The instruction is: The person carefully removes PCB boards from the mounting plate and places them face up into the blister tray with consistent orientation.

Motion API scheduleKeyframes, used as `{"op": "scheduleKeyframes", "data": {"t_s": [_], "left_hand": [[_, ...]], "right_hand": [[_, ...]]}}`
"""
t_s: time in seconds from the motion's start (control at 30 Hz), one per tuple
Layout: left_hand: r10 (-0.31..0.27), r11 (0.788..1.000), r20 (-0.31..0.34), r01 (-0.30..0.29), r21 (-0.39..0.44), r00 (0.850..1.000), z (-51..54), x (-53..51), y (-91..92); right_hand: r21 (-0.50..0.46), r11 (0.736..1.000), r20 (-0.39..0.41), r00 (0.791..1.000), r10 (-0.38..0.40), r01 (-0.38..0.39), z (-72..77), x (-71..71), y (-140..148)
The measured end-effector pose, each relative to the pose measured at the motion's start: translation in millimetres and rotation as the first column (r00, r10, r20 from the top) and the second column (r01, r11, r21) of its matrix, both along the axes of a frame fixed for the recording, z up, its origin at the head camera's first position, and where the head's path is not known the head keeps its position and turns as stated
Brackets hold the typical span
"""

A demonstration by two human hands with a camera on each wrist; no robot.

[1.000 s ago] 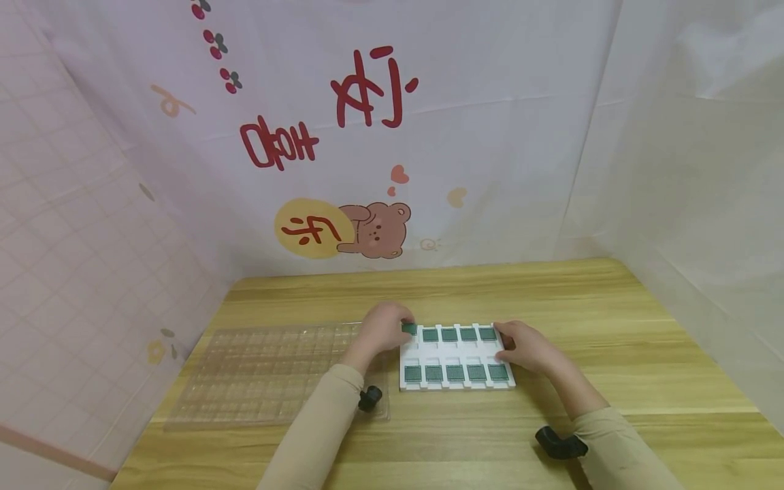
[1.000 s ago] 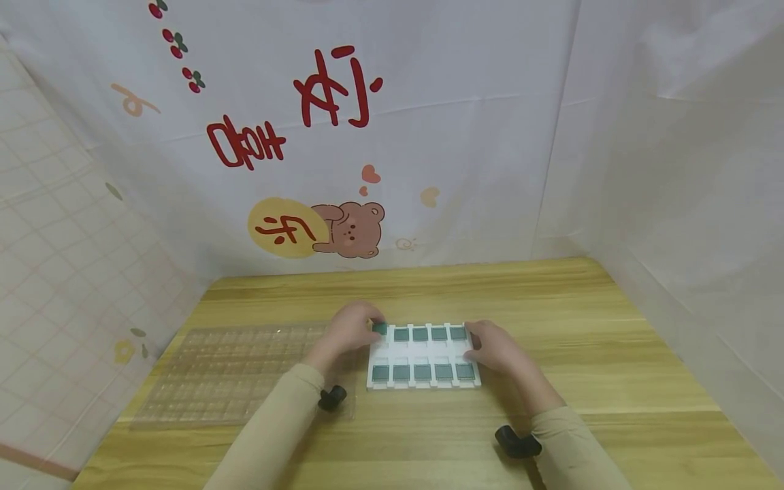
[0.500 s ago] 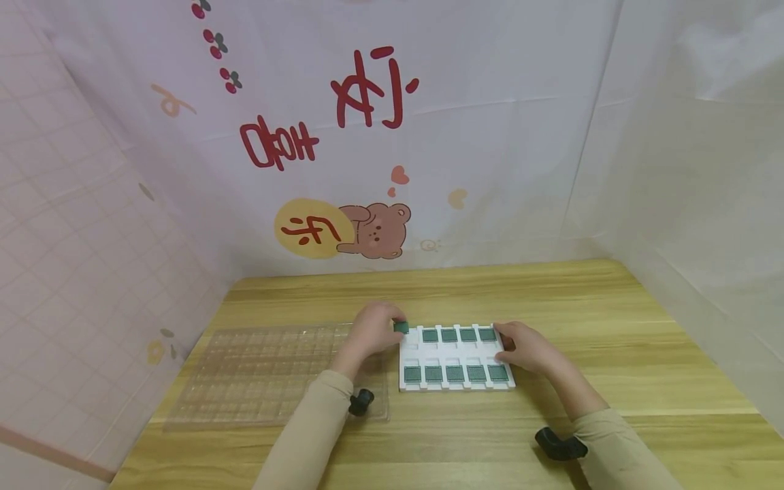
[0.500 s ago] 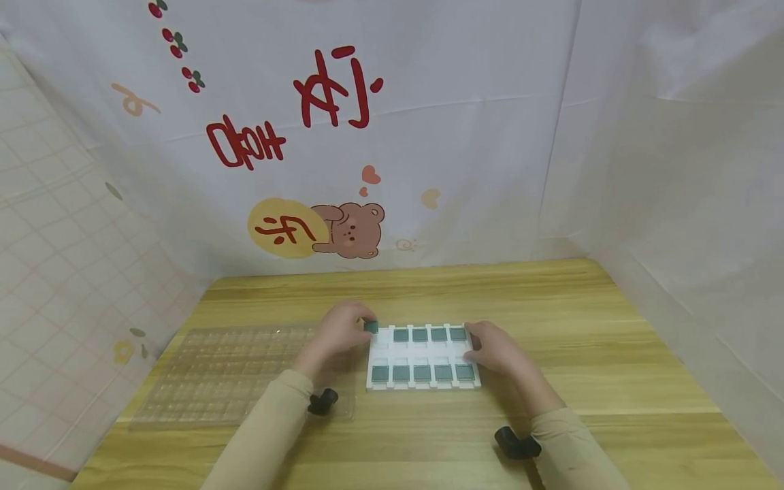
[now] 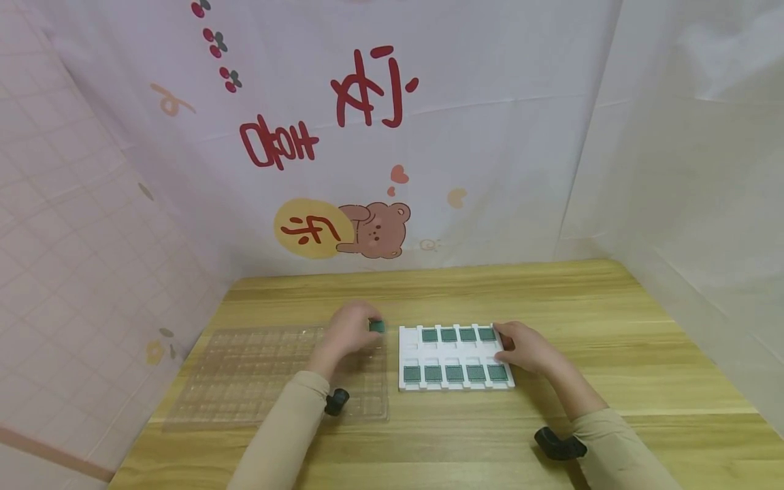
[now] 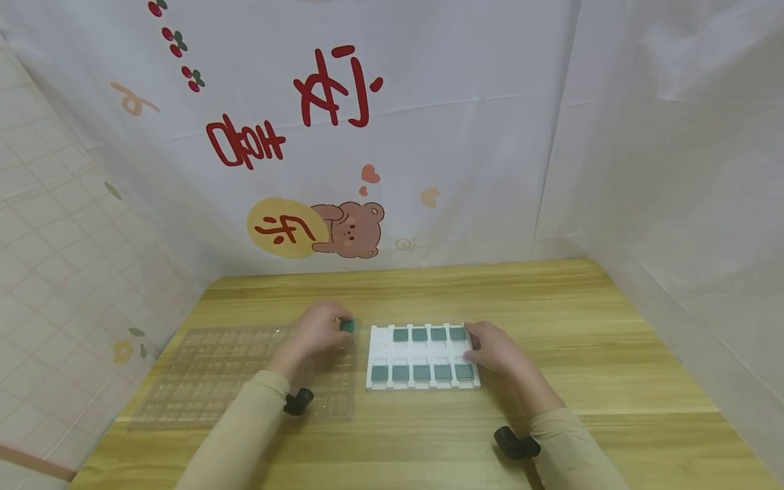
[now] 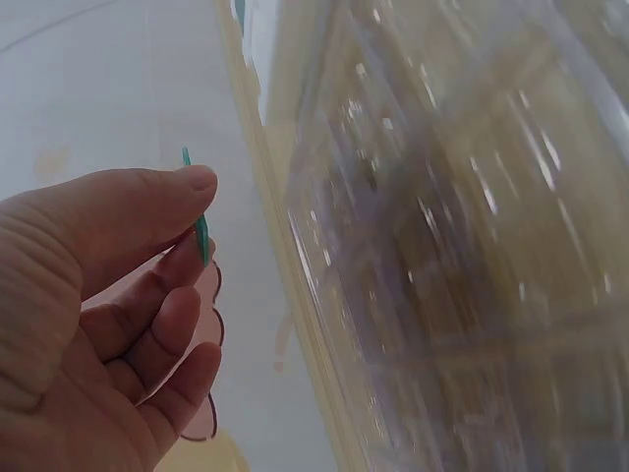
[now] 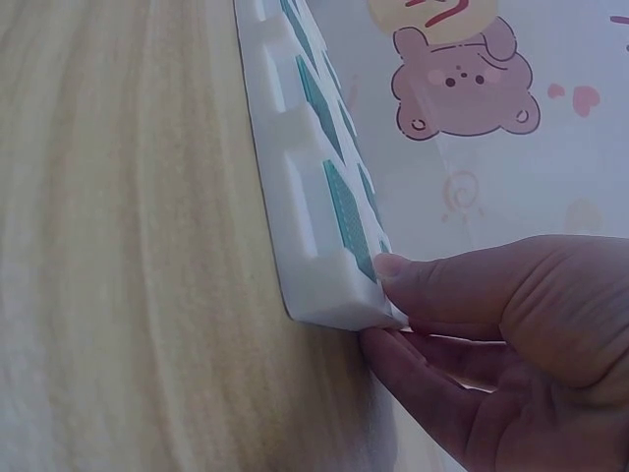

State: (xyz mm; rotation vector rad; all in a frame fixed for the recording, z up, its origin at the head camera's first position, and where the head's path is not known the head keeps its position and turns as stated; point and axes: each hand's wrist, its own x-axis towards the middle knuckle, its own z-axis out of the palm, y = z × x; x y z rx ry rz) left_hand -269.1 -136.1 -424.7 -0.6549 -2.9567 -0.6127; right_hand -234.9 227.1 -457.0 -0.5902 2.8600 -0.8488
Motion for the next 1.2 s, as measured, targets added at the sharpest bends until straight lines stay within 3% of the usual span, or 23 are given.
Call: {"op": "scheduleKeyframes", "data": {"t_s": [0.37, 1.2], "left_hand": [[-0.009, 1.000, -0.054, 0.008, -0.014, 0.998, 5.9, -3.7, -25.8], [0.060, 0.996, -0.007, -0.060, -0.071, 0.998, 7.2, -13.5, -57.2]], "right_hand": [[0.010, 1.000, -0.016, 1.000, 0.004, -0.003, -3.1, -0.9, 0.7], [0.014, 1.000, -0.001, 1.000, -0.024, 0.024, -4.8, -1.9, 1.1]]}}
